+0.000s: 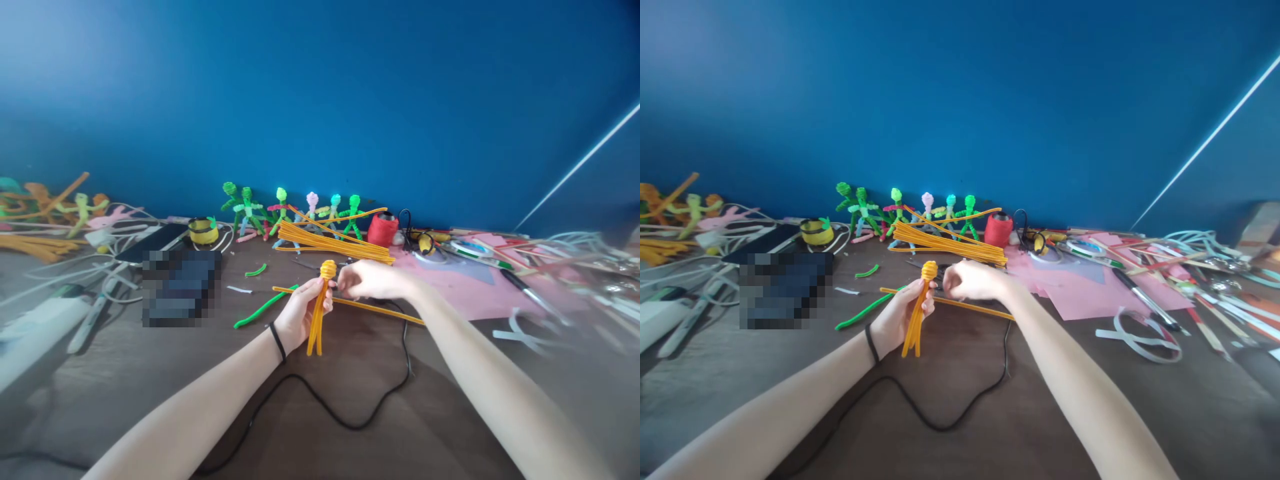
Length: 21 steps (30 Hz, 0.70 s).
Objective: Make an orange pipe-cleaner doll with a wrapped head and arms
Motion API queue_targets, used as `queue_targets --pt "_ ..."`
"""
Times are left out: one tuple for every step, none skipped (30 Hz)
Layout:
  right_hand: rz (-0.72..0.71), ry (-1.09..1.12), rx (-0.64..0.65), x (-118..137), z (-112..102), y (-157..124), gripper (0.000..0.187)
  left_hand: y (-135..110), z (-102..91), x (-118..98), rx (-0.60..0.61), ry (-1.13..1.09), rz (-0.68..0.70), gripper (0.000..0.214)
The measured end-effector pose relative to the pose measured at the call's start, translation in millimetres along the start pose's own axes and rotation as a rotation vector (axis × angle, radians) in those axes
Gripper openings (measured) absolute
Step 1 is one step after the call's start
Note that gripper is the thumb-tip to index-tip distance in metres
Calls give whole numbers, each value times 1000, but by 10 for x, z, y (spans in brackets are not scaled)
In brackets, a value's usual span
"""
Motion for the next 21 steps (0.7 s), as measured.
queue_targets --pt "-46 7 -13 38 107 41 13 1 -2 -2 5 3 1 17" --pt "-78 10 -36 59 204 77 10 2 -3 -4 13 2 1 17" --pt "-107 13 -65 67 288 107 7 4 -3 -4 19 -4 0 16" --pt "-125 11 -94 62 358 133 5 5 -4 -4 23 -11 -1 15" --pt "-149 2 -142 51 406 153 5 7 -5 -3 24 -19 -2 14" --pt "-157 -17 -188 33 437 168 5 9 -6 -3 24 -26 -1 14" --pt "-158 -43 -200 14 461 178 5 10 -7 -4 26 -31 2 14" --pt "-162 -58 -197 0 474 182 5 11 -8 -5 25 -35 6 14" --pt "-165 -63 -195 -6 472 180 6 11 -9 -7 23 -38 12 14" --pt "-159 -67 -188 -8 463 174 6 11 -10 -8 21 -38 16 15" --pt "-145 -68 -186 -6 446 162 6 11 -10 -9 18 -37 20 15" --pt "-123 -70 -189 -1 425 148 6 11 -10 -9 15 -36 25 15" --pt "-97 -76 -195 2 404 131 7 12 -8 -8 13 -34 29 15" --pt "-70 -80 -208 3 383 112 9 15 -6 -6 10 -32 35 15" --pt "-50 -75 -228 1 365 93 12 21 -5 -3 6 -29 39 15" --pt "-39 -58 -254 -5 349 74 16 28 -5 1 -2 -28 44 15" --pt "-36 -32 -283 -17 336 56 20 38 -8 6 -12 -28 48 15" --pt "-40 -2 -315 -35 326 39 24 48 -12 12 -23 -30 50 15" --pt "-45 28 -346 -58 319 25 28 58 -18 17 -32 -32 51 14" --pt "-53 45 -378 -84 312 12 32 67 -24 21 -39 -36 51 14" --pt "-59 54 -411 -111 304 0 34 73 -30 25 -42 -40 48 14"
Point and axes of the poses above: each hand's wrist, its own y-axis towards the middle knuckle, its own z-axis out of the palm, x = y × z, the point moved 3 cm from there along y, towards the middle knuckle, and after that the axes turned 8 degrees about -x, right-handed, at the moved point
